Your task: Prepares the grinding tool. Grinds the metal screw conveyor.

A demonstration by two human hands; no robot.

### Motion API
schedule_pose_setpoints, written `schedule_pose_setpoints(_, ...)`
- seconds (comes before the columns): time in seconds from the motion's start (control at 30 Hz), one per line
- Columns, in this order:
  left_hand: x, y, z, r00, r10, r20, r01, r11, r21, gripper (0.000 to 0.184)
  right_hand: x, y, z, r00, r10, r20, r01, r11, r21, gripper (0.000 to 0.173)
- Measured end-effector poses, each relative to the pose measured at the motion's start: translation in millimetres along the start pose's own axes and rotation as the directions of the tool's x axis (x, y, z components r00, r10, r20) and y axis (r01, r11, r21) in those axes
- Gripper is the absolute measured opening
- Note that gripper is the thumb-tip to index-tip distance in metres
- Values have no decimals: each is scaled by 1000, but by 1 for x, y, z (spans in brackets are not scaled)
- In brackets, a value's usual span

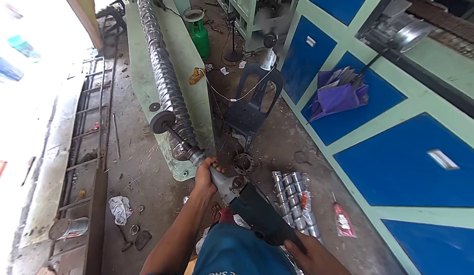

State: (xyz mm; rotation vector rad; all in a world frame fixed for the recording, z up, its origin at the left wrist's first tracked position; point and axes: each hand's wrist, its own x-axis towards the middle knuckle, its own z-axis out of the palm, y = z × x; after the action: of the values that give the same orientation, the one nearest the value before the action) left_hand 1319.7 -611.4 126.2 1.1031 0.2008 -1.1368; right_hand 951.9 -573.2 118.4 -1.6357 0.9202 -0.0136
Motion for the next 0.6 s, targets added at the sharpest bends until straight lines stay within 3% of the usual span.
schedule_pose_setpoints(0.37, 1, -2, 1, 1000, 8, -7, -8, 999, 41, 15, 1, 3, 1, 1000, -20, -18, 20, 1000, -6, 55)
schedule_pose_setpoints(0.6, 11, -8, 21, 1000, -14, 21, 13, 998, 55, 14, 3, 14, 0, 1000, 2, -22, 0, 996, 90, 54)
